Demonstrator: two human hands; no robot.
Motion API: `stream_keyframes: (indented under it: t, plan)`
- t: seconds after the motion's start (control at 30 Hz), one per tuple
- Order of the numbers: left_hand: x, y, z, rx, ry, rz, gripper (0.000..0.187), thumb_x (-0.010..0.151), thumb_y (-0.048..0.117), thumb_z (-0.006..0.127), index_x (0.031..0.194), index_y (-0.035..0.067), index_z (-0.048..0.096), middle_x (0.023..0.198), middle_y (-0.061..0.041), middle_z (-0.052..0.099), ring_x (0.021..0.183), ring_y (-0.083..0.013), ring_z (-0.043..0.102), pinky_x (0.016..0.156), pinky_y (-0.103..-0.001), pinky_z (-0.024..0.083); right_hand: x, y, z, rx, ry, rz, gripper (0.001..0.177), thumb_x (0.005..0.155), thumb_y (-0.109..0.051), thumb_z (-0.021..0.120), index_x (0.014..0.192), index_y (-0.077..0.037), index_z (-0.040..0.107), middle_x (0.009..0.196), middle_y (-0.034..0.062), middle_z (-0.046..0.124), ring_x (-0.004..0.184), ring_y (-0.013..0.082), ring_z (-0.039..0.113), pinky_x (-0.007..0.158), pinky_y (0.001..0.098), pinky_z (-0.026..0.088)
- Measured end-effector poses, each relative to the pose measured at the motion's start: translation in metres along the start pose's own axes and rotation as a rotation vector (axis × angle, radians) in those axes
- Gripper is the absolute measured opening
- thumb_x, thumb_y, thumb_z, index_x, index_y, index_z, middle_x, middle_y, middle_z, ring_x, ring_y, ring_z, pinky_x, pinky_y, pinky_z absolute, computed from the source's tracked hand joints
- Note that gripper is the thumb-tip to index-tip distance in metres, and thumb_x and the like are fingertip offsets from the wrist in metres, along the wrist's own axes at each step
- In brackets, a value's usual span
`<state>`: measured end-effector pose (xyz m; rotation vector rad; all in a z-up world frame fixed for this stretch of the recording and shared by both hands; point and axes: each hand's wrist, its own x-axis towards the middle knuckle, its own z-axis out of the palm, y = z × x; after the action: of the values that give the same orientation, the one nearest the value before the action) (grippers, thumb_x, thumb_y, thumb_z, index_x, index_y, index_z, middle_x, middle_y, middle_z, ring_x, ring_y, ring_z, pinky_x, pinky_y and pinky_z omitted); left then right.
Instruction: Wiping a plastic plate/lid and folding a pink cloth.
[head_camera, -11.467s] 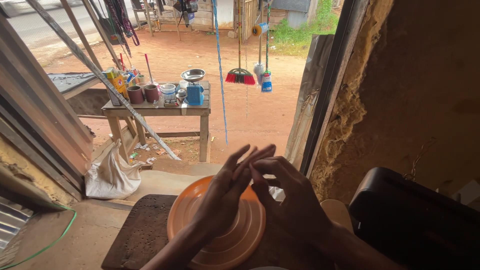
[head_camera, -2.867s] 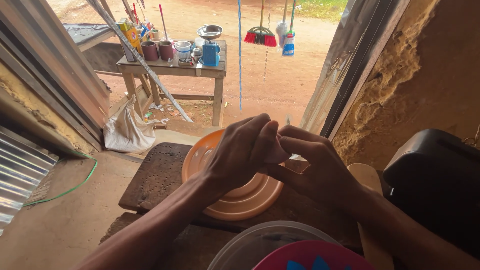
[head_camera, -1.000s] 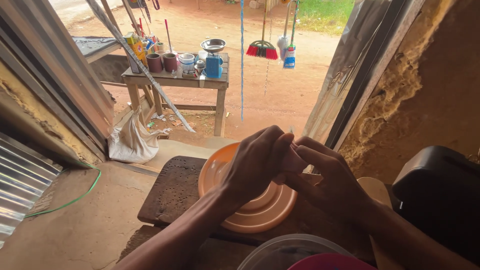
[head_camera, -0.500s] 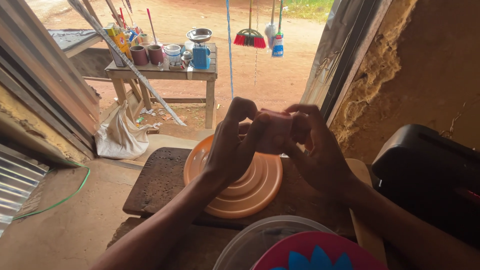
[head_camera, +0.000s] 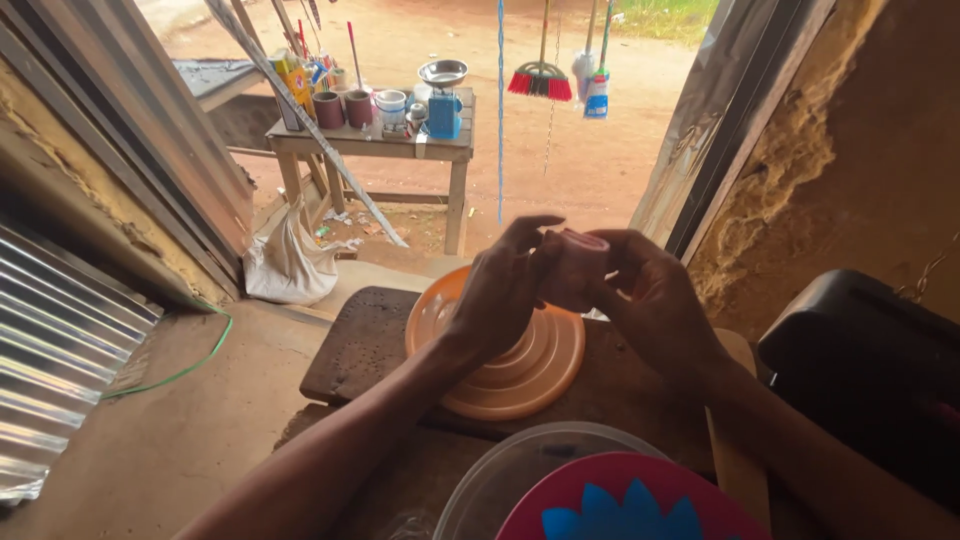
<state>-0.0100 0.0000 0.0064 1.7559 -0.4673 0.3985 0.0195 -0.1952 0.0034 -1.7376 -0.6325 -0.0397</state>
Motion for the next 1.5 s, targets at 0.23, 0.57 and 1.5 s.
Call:
stream_keyframes:
  t: [0.23, 0.57, 1.5]
  plan:
    - [0.001, 0.001, 0.002, 0.008, 0.031, 0.014, 0.027, 0.11, 0.023, 0.048, 0.125, 0.001, 0.055, 0.096, -0.015, 0.076, 0.075, -0.0168, 0.073, 0.063, -0.031, 0.06, 0.0, -0.002, -0.001, 0.091, -0.06, -0.018, 0.05, 0.09, -0.014, 0.074, 0.135, 0.001, 0.057, 0.114, 0.0128, 0.073, 0.105, 0.0164, 0.072, 0.089, 0.0321, 0.064]
    - [0.002, -0.011, 0.003, -0.004, 0.058, 0.047, 0.023, 0.109, 0.017, 0.052, 0.122, -0.001, 0.052, 0.107, -0.02, 0.074, 0.091, -0.0221, 0.079, 0.074, -0.033, 0.065, -0.001, 0.002, -0.003, 0.174, -0.085, -0.024, 0.048, 0.095, -0.017, 0.068, 0.137, 0.002, 0.054, 0.127, 0.0153, 0.069, 0.118, 0.0203, 0.069, 0.099, 0.0357, 0.061]
    - [0.006, 0.0, 0.005, 0.098, 0.148, 0.08, 0.015, 0.101, 0.016, 0.062, 0.11, 0.004, 0.065, 0.112, -0.01, 0.063, 0.096, -0.0191, 0.07, 0.067, -0.031, 0.062, 0.0, 0.009, -0.008, 0.195, -0.084, -0.161, 0.035, 0.099, -0.012, 0.067, 0.132, 0.0, 0.062, 0.121, 0.0127, 0.073, 0.112, 0.0179, 0.071, 0.096, 0.0332, 0.061]
